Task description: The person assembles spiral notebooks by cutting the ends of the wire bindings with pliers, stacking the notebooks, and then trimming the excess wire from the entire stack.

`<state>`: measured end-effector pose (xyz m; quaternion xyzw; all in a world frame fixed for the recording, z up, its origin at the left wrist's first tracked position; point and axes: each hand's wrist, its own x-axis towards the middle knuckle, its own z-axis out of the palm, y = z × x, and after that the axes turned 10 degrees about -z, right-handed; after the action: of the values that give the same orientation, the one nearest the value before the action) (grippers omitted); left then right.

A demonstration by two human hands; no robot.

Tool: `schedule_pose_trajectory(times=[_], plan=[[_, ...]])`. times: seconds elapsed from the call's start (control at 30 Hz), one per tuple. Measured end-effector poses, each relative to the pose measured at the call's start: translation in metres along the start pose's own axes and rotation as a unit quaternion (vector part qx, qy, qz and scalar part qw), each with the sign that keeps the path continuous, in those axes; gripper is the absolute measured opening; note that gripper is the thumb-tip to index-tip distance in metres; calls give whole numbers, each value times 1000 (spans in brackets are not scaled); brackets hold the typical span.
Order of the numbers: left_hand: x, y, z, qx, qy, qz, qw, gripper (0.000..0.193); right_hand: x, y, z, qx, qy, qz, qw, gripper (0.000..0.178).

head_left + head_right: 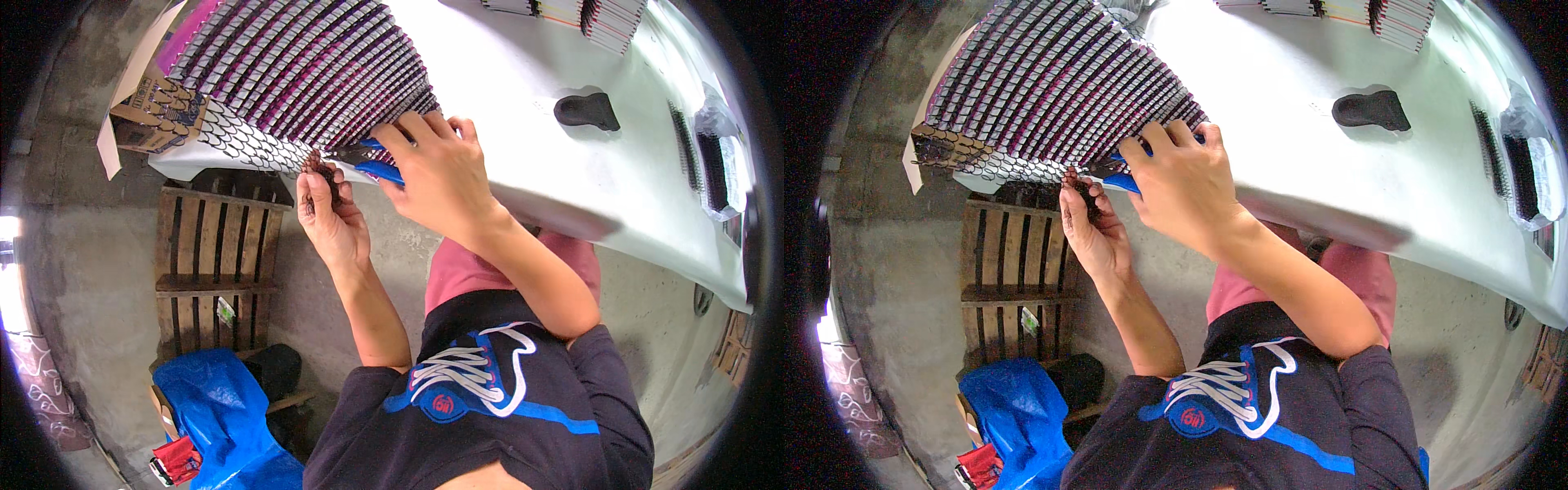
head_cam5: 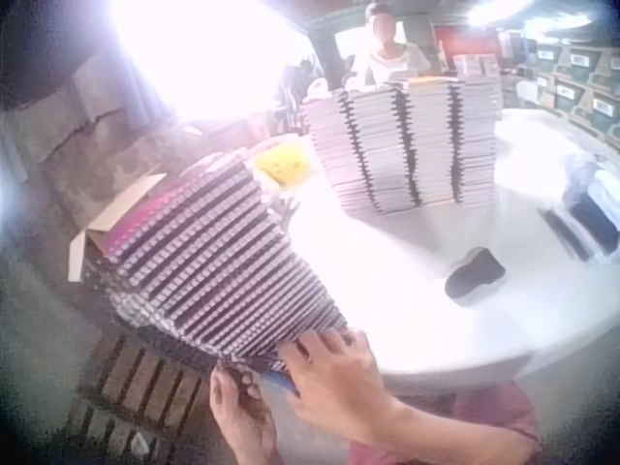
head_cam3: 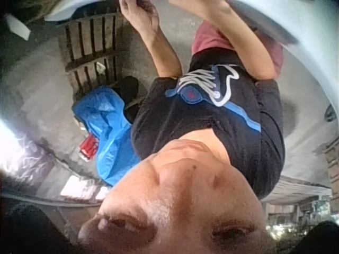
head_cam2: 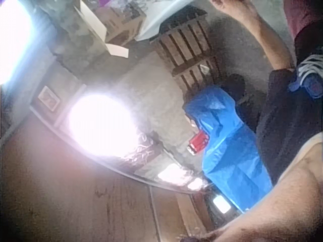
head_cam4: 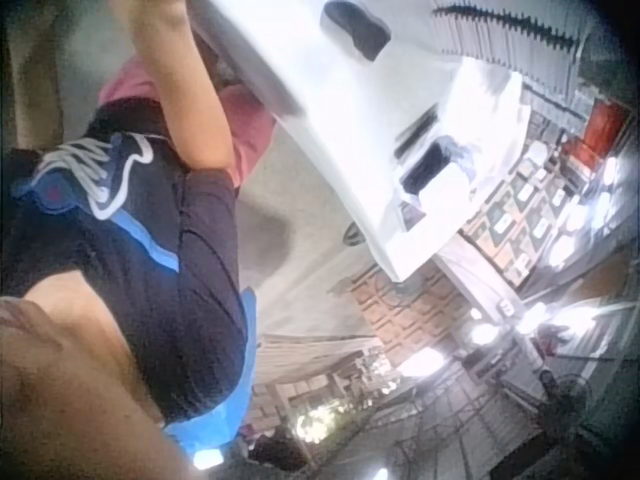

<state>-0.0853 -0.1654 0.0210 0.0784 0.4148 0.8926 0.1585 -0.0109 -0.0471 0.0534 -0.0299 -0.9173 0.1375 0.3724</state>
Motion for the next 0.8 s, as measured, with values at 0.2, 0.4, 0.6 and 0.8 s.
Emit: schedule_pose_trajectory(times=[0.2,0.4,0.6,0.8], plan=[[1,-3,3,10,-16,19,1000,21,0,13,12,49,-50,7,998,35],[4,-2,1,1,-27,13,1000,27,-4,14,9,101,-64,37,992,36],[0,7,1,29,-37,38,998,28,-2,8,-7,52,10,18,998,46],[-1,14,5,106,-14,54,993,25,4,3,-5,27,5,7,1000,46]])
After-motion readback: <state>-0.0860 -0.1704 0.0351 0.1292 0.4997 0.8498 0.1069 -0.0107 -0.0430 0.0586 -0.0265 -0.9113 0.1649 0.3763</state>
